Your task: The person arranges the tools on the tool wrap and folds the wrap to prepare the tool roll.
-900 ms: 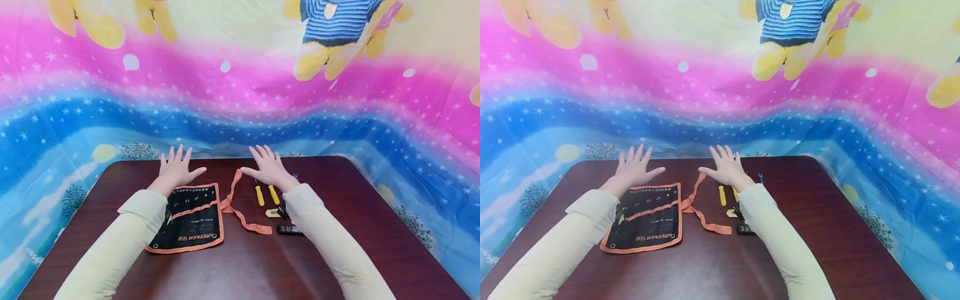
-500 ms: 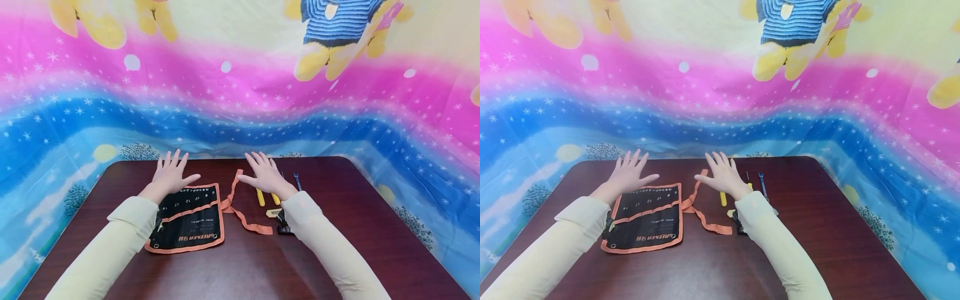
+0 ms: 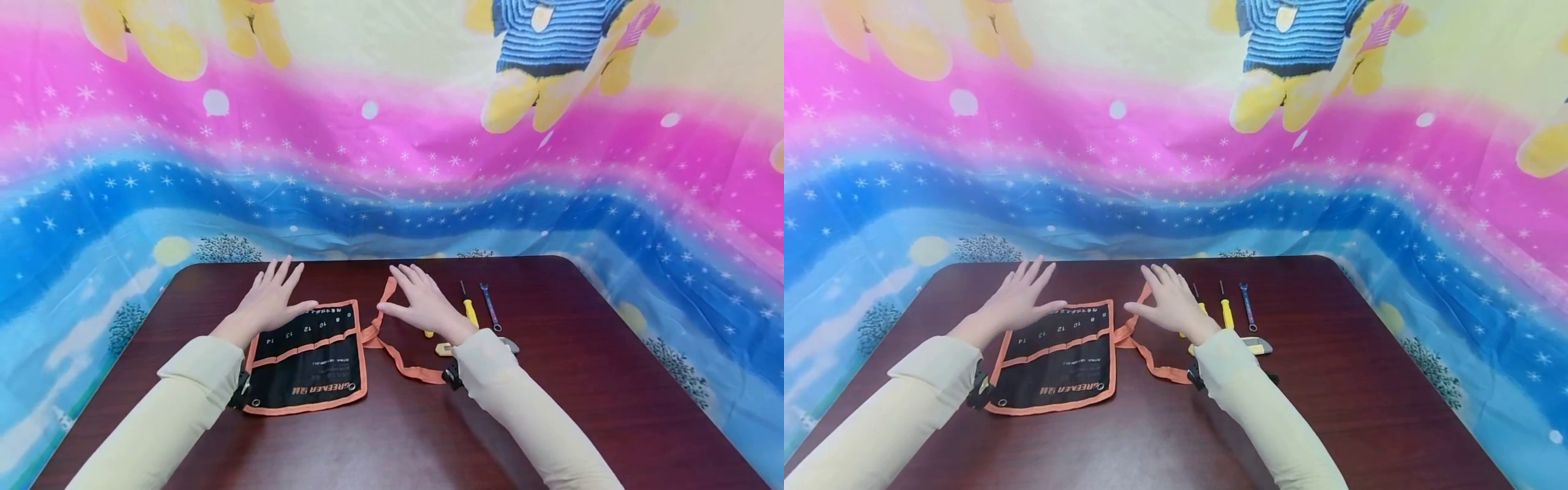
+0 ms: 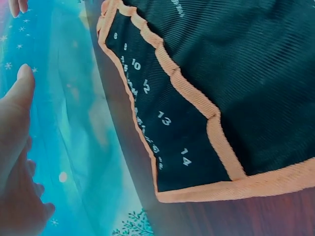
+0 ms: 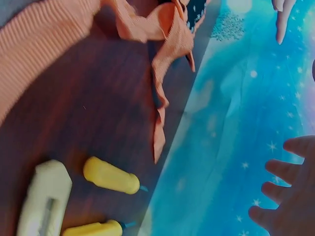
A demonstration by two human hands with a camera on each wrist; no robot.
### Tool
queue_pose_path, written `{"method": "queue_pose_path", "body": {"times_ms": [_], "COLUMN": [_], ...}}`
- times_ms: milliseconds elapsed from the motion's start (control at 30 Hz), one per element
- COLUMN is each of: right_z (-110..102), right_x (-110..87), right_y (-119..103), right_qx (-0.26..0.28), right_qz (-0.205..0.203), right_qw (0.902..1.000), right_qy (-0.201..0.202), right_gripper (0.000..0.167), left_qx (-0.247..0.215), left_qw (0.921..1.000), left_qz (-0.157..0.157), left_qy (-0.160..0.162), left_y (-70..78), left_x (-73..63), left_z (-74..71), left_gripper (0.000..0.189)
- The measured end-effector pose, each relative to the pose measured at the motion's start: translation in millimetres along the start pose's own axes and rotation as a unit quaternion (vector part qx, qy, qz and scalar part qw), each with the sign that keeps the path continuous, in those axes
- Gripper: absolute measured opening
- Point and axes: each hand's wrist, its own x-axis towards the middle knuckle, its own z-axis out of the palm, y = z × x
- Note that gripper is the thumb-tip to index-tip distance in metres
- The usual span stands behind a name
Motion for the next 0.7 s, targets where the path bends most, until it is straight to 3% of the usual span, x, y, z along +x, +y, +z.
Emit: {"method": "queue_pose_path", "body": {"times_ms": [333, 700], "right_z": [18, 38], "right_x": [-7.0, -15.0], "right_y": [-11, -26], "right_qx": [0.027, 0.044], "right_qz": [-0.021, -0.044], "right_qw": [0.9994, 0.9980], "right_qy": [0.003, -0.003], "right_gripper": [0.082, 0.083], "left_qx": [-0.019, -0.031], "left_qw": [0.9992, 0.9988], "left_qz": [0.033, 0.035], "left_qy": [-0.011, -0.018], "left_y": [-15.4, -26.7], "left_x": [-10.9, -21.2], "left_z": [13.5, 25.7], "left_gripper": [0.086, 0.087]}}
